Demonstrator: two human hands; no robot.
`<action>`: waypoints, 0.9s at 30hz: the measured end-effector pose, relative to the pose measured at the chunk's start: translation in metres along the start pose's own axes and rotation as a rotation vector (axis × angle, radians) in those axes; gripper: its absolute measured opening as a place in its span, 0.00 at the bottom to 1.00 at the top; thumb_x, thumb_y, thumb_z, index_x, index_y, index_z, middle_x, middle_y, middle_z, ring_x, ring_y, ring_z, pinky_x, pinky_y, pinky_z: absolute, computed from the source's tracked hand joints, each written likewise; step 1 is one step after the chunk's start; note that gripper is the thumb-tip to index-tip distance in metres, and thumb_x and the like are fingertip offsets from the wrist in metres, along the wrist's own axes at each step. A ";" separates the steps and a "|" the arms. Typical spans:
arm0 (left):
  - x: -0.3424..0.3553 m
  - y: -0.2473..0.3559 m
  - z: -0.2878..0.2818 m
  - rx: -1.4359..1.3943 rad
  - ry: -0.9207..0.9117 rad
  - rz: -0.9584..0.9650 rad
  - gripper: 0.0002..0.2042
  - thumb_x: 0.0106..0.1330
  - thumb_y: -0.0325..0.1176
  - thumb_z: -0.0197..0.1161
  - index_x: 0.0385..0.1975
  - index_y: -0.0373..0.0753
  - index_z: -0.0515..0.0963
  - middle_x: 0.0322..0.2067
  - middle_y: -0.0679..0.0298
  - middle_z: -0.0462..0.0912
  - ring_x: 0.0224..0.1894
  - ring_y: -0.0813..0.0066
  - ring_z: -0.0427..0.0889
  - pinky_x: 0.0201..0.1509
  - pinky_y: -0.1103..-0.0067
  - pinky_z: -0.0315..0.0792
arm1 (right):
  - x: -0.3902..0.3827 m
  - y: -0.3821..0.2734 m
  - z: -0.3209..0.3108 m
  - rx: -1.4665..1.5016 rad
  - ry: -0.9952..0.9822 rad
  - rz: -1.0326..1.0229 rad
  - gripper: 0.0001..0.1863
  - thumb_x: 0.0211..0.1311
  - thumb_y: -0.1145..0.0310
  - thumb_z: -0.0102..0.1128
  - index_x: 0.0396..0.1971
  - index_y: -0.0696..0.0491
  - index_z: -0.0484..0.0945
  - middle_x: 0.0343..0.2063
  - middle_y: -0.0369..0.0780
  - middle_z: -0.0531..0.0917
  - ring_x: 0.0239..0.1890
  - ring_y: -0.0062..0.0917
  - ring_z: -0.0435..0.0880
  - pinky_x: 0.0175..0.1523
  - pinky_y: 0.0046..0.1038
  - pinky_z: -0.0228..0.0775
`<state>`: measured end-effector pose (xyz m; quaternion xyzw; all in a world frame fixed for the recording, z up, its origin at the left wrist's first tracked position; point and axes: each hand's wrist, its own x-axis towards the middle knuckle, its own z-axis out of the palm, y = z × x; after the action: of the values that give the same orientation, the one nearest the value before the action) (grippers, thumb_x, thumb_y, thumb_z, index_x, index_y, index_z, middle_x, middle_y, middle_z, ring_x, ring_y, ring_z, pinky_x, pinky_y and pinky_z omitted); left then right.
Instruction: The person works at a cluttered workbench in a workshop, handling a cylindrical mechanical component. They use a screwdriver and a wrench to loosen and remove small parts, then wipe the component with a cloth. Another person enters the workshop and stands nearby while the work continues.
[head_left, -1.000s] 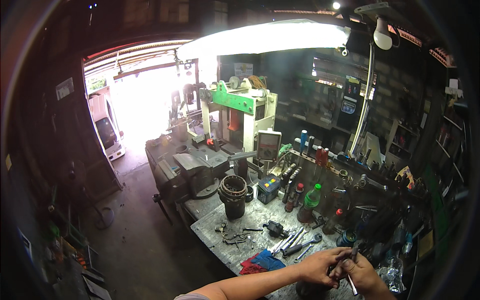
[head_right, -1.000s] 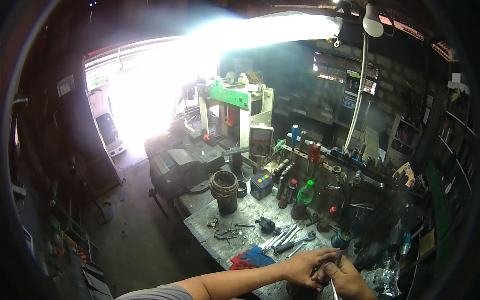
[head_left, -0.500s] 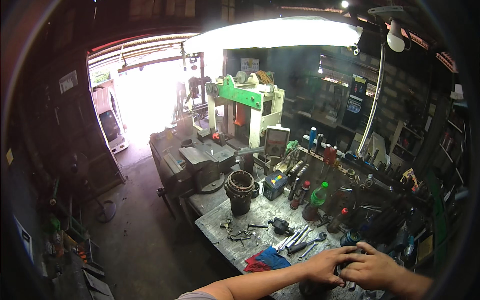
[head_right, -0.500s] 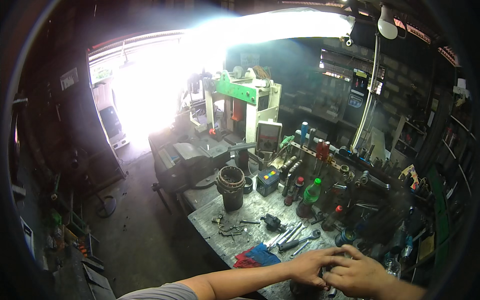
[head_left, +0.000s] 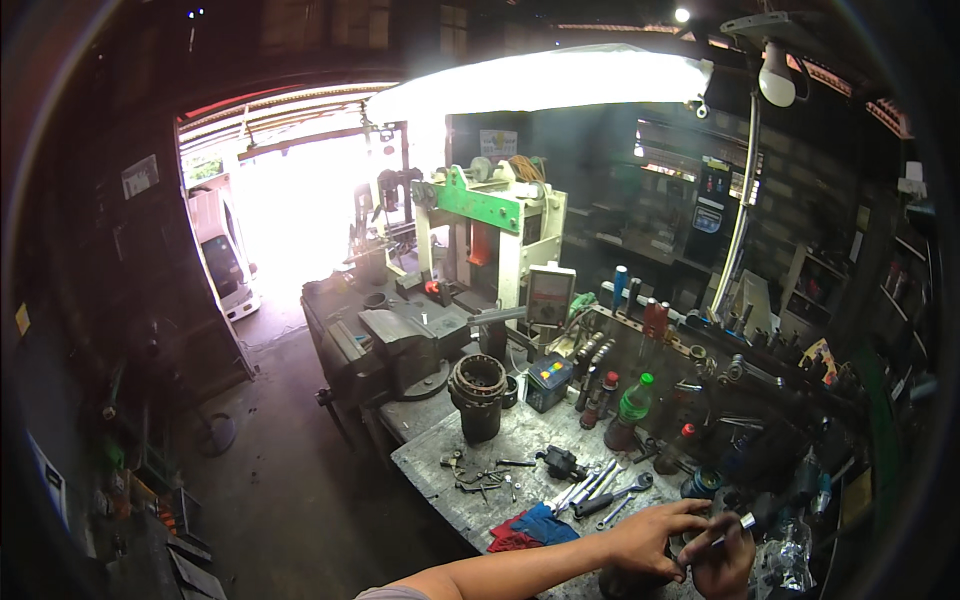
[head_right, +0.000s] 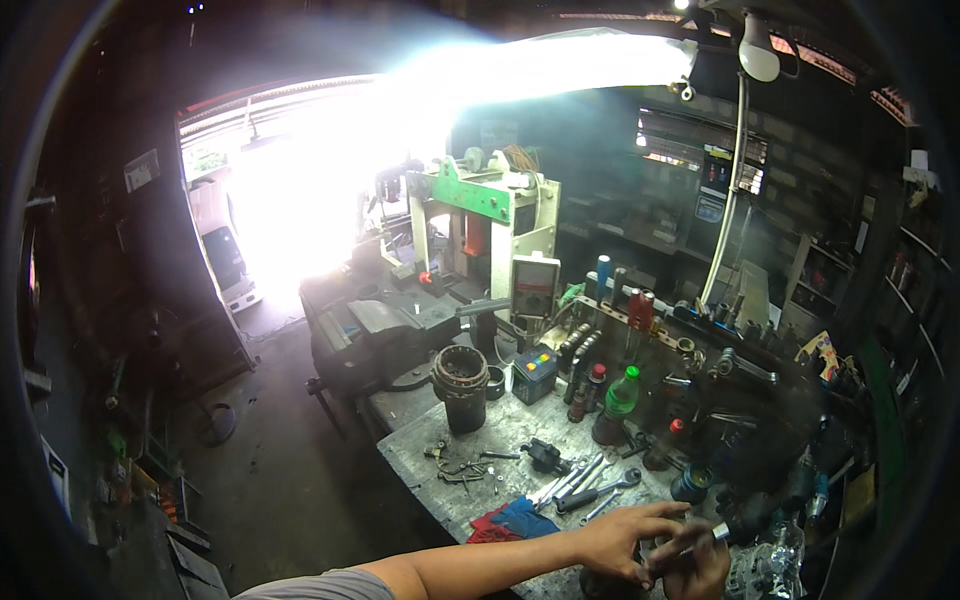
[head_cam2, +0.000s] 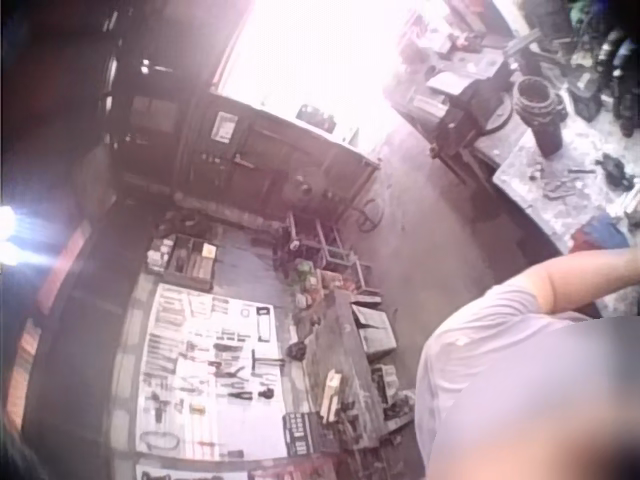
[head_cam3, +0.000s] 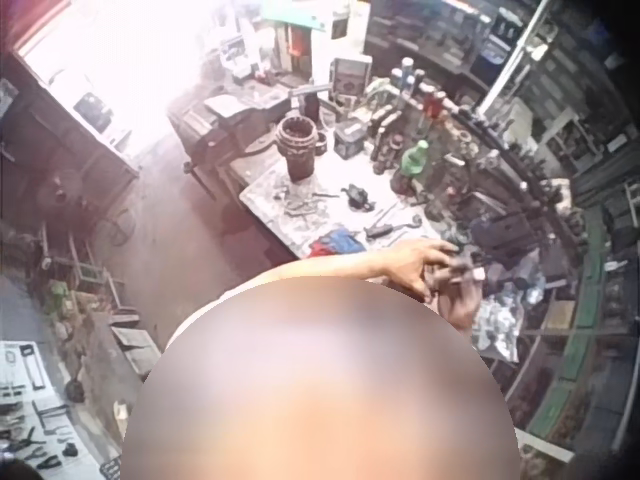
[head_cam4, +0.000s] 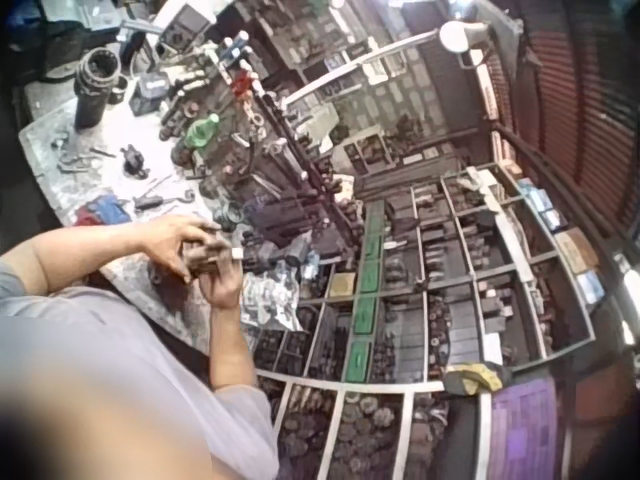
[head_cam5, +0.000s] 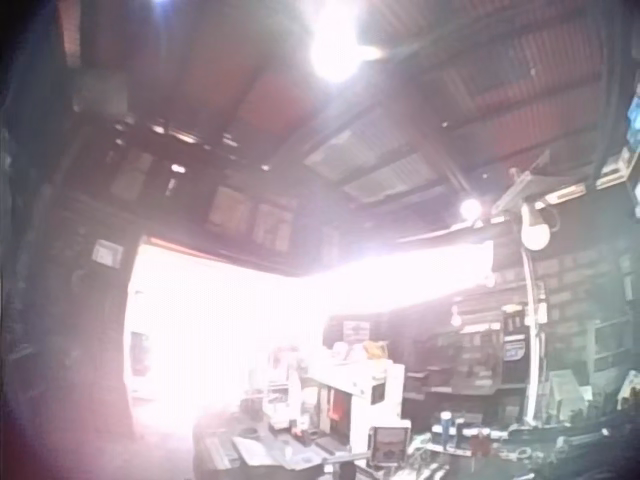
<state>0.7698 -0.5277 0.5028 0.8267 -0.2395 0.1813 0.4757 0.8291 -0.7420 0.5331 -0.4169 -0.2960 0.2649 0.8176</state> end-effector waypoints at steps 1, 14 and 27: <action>0.000 0.002 0.001 0.003 0.000 -0.023 0.50 0.48 0.54 0.85 0.74 0.41 0.76 0.80 0.46 0.65 0.76 0.39 0.73 0.77 0.56 0.72 | 0.008 -0.003 -0.007 0.182 -0.006 0.164 0.24 0.90 0.50 0.45 0.51 0.59 0.76 0.17 0.48 0.81 0.15 0.40 0.81 0.27 0.44 0.79; -0.001 -0.002 0.001 0.018 -0.021 -0.037 0.56 0.47 0.62 0.84 0.75 0.38 0.72 0.79 0.46 0.66 0.78 0.40 0.70 0.80 0.56 0.68 | 0.072 -0.121 0.124 -1.934 -0.796 0.724 0.23 0.82 0.51 0.57 0.57 0.56 0.85 0.46 0.53 0.91 0.52 0.53 0.91 0.59 0.50 0.81; -0.001 -0.001 0.000 -0.022 0.009 -0.001 0.49 0.47 0.57 0.85 0.71 0.42 0.78 0.79 0.46 0.66 0.76 0.41 0.73 0.76 0.55 0.72 | -0.015 -0.033 0.061 -1.238 -0.081 -0.461 0.22 0.75 0.51 0.68 0.53 0.55 0.83 0.62 0.60 0.81 0.66 0.54 0.81 0.70 0.57 0.74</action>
<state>0.7701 -0.5270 0.5018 0.8206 -0.2391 0.1823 0.4859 0.7816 -0.7368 0.5857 -0.7254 -0.5059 -0.1203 0.4510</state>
